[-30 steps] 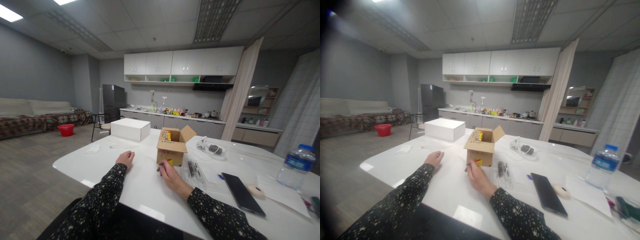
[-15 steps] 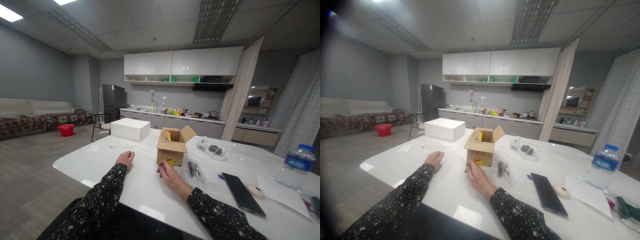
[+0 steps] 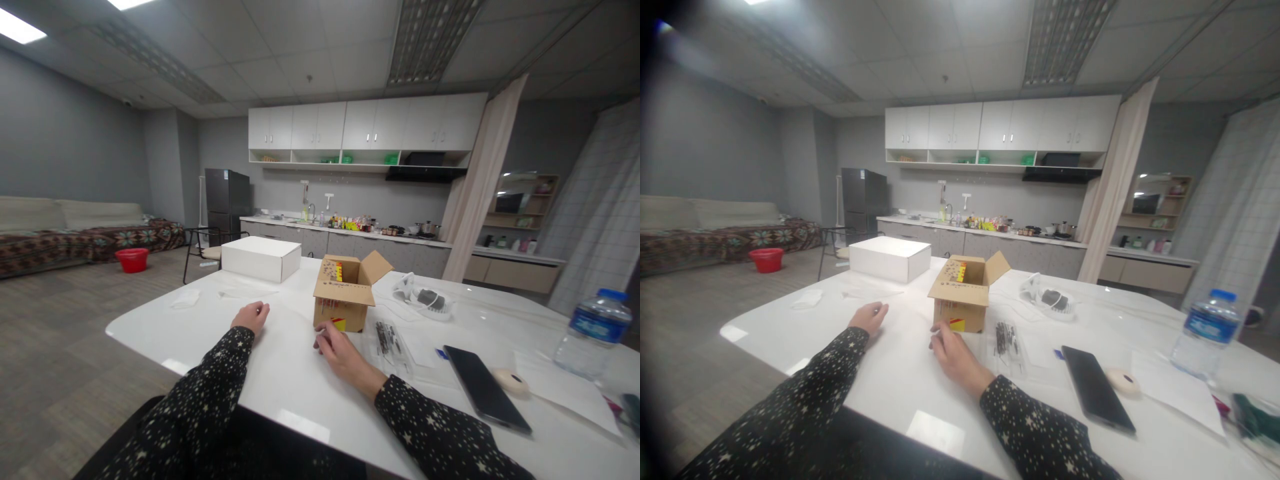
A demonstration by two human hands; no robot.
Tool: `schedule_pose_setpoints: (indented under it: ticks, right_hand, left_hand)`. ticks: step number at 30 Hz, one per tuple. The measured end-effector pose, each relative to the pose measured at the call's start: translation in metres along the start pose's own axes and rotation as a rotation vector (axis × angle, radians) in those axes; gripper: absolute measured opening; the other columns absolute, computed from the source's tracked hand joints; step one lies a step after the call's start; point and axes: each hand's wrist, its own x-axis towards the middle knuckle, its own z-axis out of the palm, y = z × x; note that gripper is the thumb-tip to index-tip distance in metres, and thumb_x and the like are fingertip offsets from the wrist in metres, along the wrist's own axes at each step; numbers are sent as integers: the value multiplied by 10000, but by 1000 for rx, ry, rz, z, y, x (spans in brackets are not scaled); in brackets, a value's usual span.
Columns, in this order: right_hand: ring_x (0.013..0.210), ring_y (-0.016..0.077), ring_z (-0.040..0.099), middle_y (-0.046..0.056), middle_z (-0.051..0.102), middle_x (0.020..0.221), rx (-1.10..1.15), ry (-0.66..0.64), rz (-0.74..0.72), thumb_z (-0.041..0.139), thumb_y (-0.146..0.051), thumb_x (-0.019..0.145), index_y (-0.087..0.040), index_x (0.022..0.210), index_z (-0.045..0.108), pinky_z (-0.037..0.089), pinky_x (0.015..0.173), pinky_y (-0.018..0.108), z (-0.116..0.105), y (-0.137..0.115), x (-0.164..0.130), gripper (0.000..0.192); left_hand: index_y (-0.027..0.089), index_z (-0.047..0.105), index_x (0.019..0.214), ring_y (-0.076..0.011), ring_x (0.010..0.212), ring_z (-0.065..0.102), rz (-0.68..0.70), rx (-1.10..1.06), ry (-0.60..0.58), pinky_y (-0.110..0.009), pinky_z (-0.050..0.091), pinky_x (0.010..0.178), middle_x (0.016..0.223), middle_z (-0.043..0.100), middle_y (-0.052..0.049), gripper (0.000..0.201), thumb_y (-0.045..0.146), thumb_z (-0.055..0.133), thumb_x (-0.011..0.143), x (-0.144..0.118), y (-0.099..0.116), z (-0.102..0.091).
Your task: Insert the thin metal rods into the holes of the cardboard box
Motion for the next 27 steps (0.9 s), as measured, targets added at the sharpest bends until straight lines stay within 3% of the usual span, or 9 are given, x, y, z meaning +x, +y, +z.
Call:
schedule_pose_setpoints:
  ticks: [13,17,27]
  right_hand:
    - [808,160,603,48,649,876,-58,-44,-115,497,-103,801,-184,954,570,477,746,288,-1,0,1,188]
    - [789,173,612,50,674,844,-116,-38,-114,503,-119,810,-177,869,642,482,752,306,-2,0,2,162]
    - [855,191,646,67,713,953,-73,-50,-148,509,-237,883,-194,991,698,506,793,332,1,-1,1,222]
  left_hand:
    - [206,519,599,-155,635,523,-12,-19,-4,-229,340,601,635,597,-22,367,427,374,854,-2,5,-4]
    - [206,513,598,-154,642,522,-16,-8,-12,-229,336,603,647,597,-23,371,418,366,863,-3,7,-5]
    - [207,505,608,-155,653,517,-4,8,-17,-230,329,615,658,585,-23,369,418,350,868,-2,5,-3]
